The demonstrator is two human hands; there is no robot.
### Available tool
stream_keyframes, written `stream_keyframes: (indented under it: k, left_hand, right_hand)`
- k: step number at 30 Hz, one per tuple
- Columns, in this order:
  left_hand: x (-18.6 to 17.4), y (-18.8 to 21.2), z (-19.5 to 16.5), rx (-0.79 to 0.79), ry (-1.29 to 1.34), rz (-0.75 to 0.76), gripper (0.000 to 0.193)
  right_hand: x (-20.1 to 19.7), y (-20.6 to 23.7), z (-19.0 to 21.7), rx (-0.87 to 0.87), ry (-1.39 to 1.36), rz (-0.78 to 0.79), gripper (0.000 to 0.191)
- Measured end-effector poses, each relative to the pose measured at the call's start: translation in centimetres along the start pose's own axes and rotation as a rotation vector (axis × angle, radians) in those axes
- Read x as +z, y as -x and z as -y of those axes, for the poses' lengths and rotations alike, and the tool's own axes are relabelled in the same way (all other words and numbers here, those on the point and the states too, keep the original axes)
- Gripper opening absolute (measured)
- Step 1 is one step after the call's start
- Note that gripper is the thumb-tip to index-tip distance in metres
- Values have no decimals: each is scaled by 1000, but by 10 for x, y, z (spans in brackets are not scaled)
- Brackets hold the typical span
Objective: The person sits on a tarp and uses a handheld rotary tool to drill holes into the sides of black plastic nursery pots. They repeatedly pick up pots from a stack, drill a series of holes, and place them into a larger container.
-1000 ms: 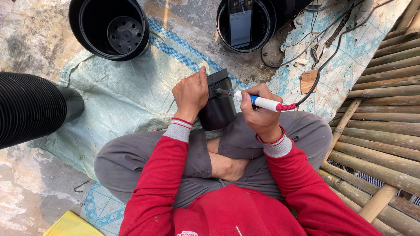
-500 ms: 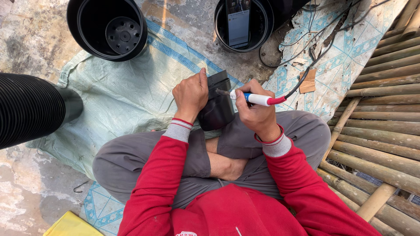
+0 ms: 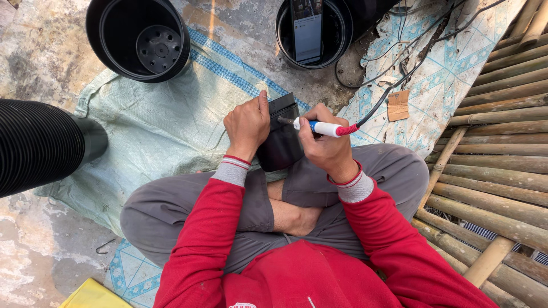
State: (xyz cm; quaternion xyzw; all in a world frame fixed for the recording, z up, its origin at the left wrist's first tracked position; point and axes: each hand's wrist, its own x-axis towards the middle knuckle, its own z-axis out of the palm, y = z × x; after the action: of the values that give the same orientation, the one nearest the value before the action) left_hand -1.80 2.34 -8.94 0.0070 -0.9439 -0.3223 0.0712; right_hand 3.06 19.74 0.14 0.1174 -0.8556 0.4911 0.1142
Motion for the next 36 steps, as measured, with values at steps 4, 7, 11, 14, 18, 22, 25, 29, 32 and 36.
stream_keyframes:
  k: [4, 7, 11, 14, 18, 22, 25, 29, 32, 36]
  left_hand:
    - [-2, 1, -4, 17, -13, -20, 57]
    - [-3, 1, -5, 23, -20, -28, 56]
    - [-4, 0, 4, -23, -23, -31, 56]
    - [-7, -3, 20, -32, 152, -57, 55]
    - [-12, -4, 39, -70, 966, 119, 62]
    - [-14, 10, 23, -374, 1426, 87, 50]
    - [-30, 14, -2, -360, 1468, 245, 60]
    - [-72, 4, -31, 204, 1252, 76, 60]
    - [-91, 12, -48, 512, 781, -19, 54]
    - [-71, 23, -59, 372, 384, 39, 38]
  right_hand:
    - [2, -2, 5, -2, 41, 0, 12]
    - [0, -1, 10, -31, 13, -2, 11]
    - [-15, 9, 10, -216, 59, -106, 5]
    - [-35, 14, -4, -110, -91, -306, 5]
    - [-32, -7, -47, 145, -671, -450, 17]
    - [-15, -6, -72, 432, -981, -444, 31]
    - [-14, -3, -74, 469, -931, -464, 37]
    - [-25, 1, -64, 376, -831, -403, 26]
    - [-24, 0, -57, 234, -601, -366, 21]
    - [-13, -5, -55, 182, -541, -306, 16]
